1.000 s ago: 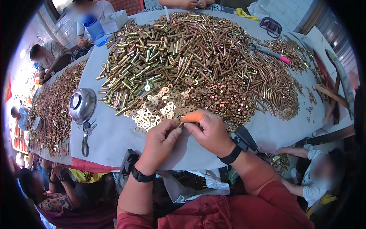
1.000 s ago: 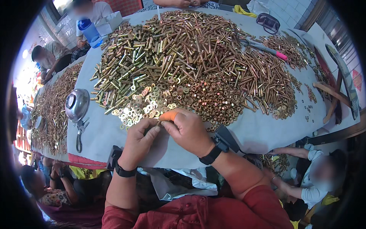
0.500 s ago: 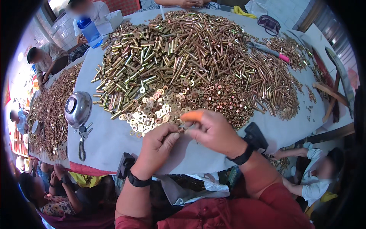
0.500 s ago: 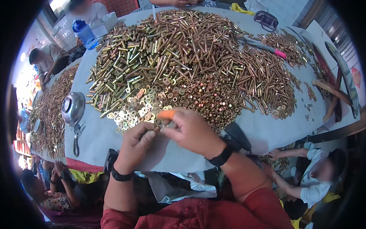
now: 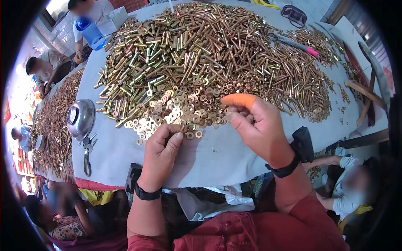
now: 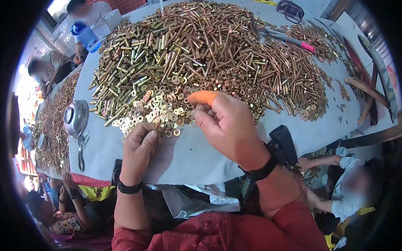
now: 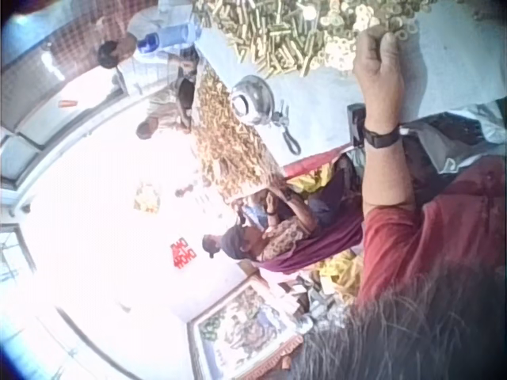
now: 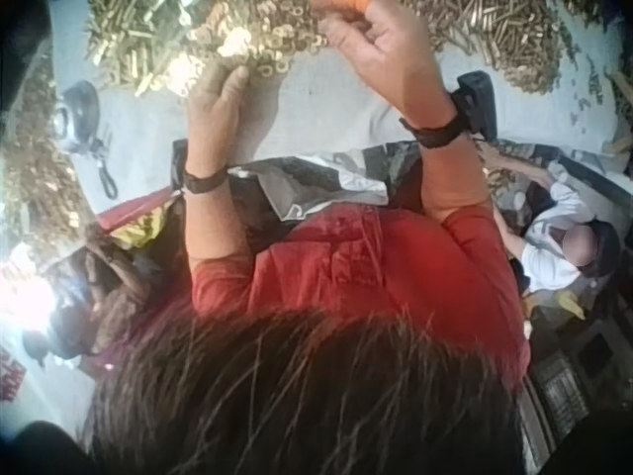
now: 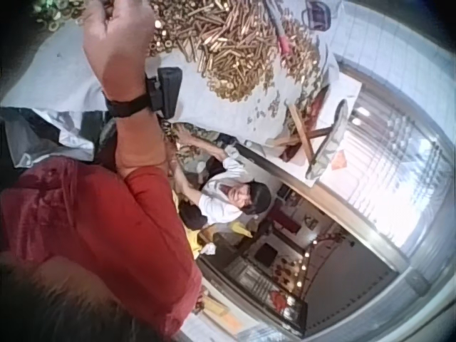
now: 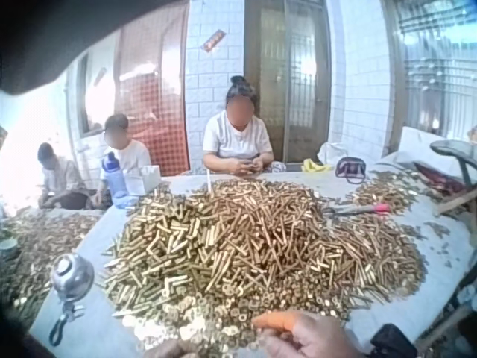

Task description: The person picks up a bolt and slides a washer onto it by hand, then screws a nut onto the bolt. This process is repeated multiple times, with the person holding the finished assemblies in their other hand.

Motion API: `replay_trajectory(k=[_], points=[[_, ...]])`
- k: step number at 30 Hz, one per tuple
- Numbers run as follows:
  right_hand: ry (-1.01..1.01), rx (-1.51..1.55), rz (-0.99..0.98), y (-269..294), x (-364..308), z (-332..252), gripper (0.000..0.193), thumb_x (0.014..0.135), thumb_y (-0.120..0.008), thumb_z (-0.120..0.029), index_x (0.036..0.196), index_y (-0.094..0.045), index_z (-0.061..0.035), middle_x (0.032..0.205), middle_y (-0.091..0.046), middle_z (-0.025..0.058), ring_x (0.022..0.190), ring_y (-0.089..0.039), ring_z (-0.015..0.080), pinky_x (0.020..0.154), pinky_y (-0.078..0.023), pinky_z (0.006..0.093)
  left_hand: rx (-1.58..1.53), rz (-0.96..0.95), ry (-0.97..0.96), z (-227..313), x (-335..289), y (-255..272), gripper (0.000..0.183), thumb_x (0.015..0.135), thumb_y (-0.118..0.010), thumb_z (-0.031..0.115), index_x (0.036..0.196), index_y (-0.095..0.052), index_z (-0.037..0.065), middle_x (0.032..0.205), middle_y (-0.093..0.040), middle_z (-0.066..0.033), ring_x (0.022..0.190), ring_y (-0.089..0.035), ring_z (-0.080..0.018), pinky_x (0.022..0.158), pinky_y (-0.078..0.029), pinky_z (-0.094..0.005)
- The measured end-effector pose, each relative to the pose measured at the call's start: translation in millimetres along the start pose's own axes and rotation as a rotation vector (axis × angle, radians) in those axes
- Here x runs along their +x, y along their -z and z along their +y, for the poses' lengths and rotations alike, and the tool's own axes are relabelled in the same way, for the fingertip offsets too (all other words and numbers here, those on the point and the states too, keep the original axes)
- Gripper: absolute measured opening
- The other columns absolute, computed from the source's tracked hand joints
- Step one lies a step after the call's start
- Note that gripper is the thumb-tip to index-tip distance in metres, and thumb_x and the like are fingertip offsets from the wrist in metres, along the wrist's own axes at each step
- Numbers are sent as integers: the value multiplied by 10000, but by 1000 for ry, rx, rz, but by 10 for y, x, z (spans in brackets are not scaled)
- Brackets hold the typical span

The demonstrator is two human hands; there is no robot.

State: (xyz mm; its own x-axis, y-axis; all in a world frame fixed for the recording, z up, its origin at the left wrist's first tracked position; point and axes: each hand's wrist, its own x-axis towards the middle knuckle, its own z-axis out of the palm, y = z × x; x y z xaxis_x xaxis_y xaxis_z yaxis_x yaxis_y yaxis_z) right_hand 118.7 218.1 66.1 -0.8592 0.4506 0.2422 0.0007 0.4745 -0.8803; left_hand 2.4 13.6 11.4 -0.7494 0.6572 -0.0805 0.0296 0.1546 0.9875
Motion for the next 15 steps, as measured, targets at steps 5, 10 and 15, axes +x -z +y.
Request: replay_trajectory(k=[5, 10, 15], points=[[255, 30, 134, 198, -210, -435, 213, 868, -635, -24, 1077, -666, 1, 823, -643, 64, 665, -570, 112, 587, -446, 237, -19, 3, 26, -51, -3, 61, 100, 994, -558, 133, 1020, -591, 42, 803, -589, 35, 603, -429, -23, 531, -349, -179], [410, 42, 322, 361, -521, -837, 154, 837, -673, -197, 790, -622, -60, 705, -618, 83, 585, -513, 162, 530, -387, 256, -10, 4, 30, 53, -22, 15, 95, 975, -589, 108, 1008, -603, 20, 803, -559, 46, 666, -444, -32, 592, -384, -194], [435, 157, 114, 275, -303, -714, 158, 831, -678, -197, 782, -617, -60, 704, -619, 84, 587, -514, 165, 530, -385, 260, -13, -1, 39, 6, 22, 2, 95, 977, -597, 117, 1004, -599, 26, 796, -577, 37, 662, -445, -30, 591, -386, -193]])
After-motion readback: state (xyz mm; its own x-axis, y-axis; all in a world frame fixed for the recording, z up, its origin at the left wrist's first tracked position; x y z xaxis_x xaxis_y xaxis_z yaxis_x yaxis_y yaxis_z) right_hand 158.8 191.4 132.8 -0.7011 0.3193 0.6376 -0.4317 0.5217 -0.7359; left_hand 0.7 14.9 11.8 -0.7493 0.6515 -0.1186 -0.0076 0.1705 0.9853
